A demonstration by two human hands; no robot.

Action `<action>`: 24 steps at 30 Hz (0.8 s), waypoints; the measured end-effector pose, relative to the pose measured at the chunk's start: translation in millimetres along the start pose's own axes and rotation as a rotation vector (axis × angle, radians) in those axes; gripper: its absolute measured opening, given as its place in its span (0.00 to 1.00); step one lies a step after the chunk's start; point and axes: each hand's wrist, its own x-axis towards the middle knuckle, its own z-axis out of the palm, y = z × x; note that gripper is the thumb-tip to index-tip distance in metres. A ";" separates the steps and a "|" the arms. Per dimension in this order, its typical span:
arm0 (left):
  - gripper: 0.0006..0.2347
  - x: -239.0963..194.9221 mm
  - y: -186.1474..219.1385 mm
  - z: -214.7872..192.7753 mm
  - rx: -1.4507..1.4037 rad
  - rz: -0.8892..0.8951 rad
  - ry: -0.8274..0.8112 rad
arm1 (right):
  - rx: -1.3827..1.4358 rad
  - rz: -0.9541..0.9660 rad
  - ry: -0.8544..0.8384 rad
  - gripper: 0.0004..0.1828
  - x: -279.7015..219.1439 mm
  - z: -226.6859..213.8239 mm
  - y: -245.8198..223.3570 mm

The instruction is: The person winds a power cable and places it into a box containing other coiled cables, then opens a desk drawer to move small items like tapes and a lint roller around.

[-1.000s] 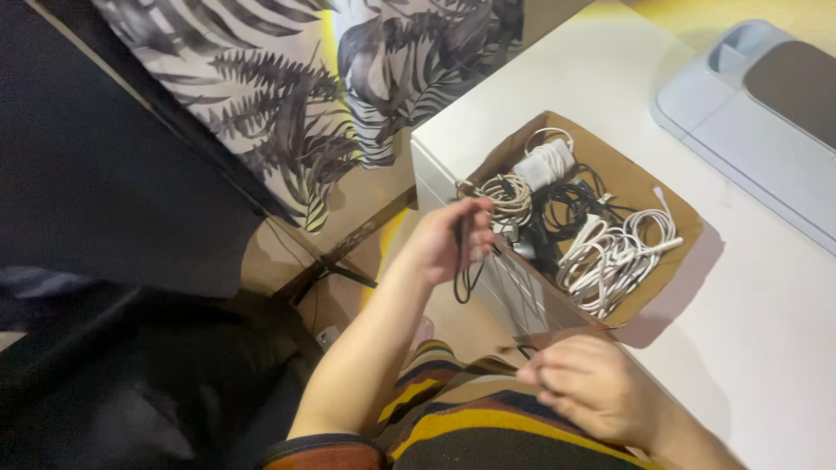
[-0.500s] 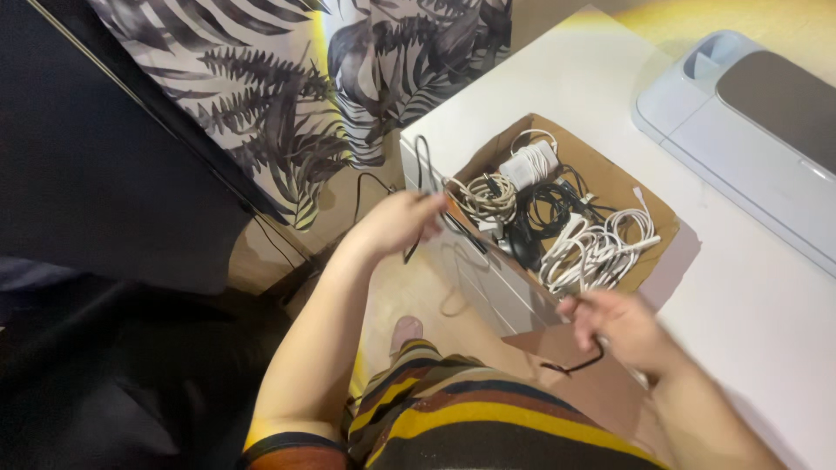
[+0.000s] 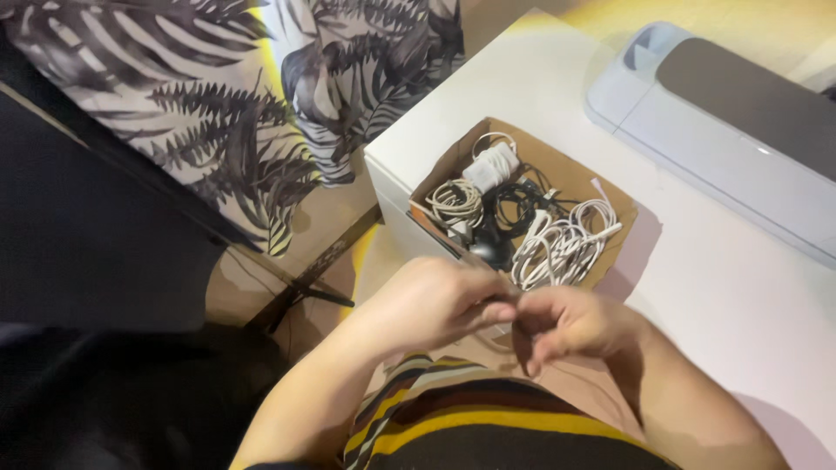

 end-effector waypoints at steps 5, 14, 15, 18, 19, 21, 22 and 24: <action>0.09 -48.5 -27.7 -28.3 -0.191 0.120 0.539 | -0.206 0.075 0.152 0.15 3.6 6.2 22.3; 0.08 -60.3 -63.0 -18.5 -0.434 -0.089 1.003 | -0.149 0.120 0.441 0.09 -24.6 -9.3 39.8; 0.20 -57.9 -50.2 -17.9 -0.071 -0.327 0.920 | -0.043 0.066 0.558 0.13 -30.2 -14.9 42.0; 0.20 -32.3 -32.6 2.9 0.206 -0.033 0.565 | 0.151 -0.114 0.466 0.16 -33.8 -11.2 23.5; 0.20 -21.3 -27.7 17.4 0.207 -0.031 0.572 | 0.145 -0.114 0.463 0.16 -30.8 -7.4 19.1; 0.24 -0.2 -17.4 47.5 0.219 0.236 0.344 | 0.326 -0.085 0.251 0.26 -26.0 1.7 12.6; 0.24 6.2 -12.5 47.3 0.218 0.234 0.345 | 0.326 -0.083 0.250 0.26 -22.1 -1.9 12.7; 0.25 17.3 -2.3 50.1 -0.346 0.008 -0.157 | 0.281 -0.008 0.279 0.33 -17.4 -7.3 16.2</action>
